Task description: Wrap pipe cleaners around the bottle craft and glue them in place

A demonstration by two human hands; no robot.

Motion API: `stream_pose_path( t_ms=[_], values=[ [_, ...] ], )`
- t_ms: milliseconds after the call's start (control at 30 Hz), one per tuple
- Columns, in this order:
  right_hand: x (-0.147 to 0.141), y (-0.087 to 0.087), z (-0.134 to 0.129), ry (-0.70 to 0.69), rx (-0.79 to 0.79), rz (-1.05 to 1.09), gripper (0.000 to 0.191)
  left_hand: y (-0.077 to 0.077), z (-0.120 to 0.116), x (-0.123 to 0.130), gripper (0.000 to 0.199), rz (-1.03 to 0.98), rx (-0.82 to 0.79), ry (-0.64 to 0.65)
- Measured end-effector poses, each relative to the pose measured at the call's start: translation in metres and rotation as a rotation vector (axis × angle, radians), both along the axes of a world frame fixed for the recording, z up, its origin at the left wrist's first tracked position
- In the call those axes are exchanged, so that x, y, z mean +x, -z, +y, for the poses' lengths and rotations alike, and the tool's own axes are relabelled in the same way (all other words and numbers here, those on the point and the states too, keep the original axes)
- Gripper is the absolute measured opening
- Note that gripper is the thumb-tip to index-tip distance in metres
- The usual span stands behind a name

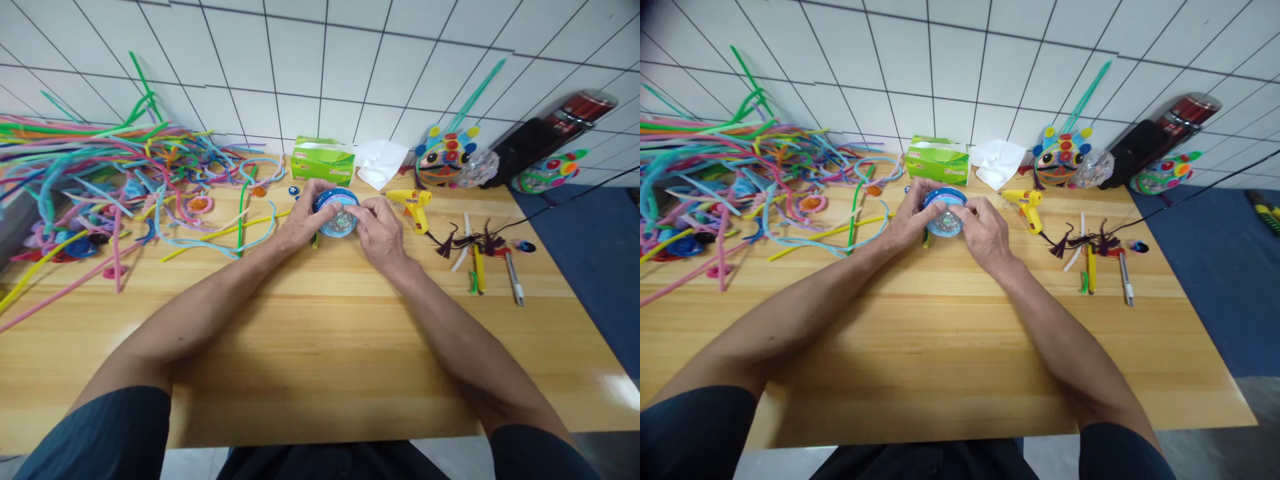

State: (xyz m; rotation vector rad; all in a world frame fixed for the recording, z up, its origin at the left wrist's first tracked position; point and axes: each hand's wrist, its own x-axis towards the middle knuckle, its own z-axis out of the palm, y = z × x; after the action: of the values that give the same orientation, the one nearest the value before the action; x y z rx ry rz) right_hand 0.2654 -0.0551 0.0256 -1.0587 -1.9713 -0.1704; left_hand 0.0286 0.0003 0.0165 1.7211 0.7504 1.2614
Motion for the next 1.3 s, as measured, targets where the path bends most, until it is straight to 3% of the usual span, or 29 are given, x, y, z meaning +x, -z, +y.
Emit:
stream_pose_path(
  t_ms=[200, 467, 733, 967, 1167, 1300],
  values=[
    [0.0, 0.001, 0.002, 0.021, -0.041, 0.021, 0.037, 0.006, -0.001, 0.005, 0.071, 0.03, 0.006, -0.104],
    [0.006, 0.003, 0.008, -0.072, 0.022, 0.071, 0.049, 0.008, -0.003, 0.005, 0.067, 0.067, 0.098, -0.163],
    [0.004, 0.008, 0.008, -0.044, 0.103, 0.09, 0.042, 0.008, -0.003, 0.005, 0.062, 0.049, 0.103, -0.157],
    [0.004, 0.009, 0.009, -0.014, 0.074, 0.089, 0.04, 0.005, -0.003, 0.006, 0.07, 0.006, -0.012, -0.082],
    [0.005, 0.005, 0.006, 0.009, 0.026, 0.151, 0.03, 0.005, -0.002, 0.005, 0.071, -0.001, 0.006, -0.074],
    [0.0, 0.015, 0.005, -0.007, -0.04, 0.22, 0.05, 0.01, -0.001, 0.006, 0.075, -0.034, 0.0, -0.078]
  ],
)
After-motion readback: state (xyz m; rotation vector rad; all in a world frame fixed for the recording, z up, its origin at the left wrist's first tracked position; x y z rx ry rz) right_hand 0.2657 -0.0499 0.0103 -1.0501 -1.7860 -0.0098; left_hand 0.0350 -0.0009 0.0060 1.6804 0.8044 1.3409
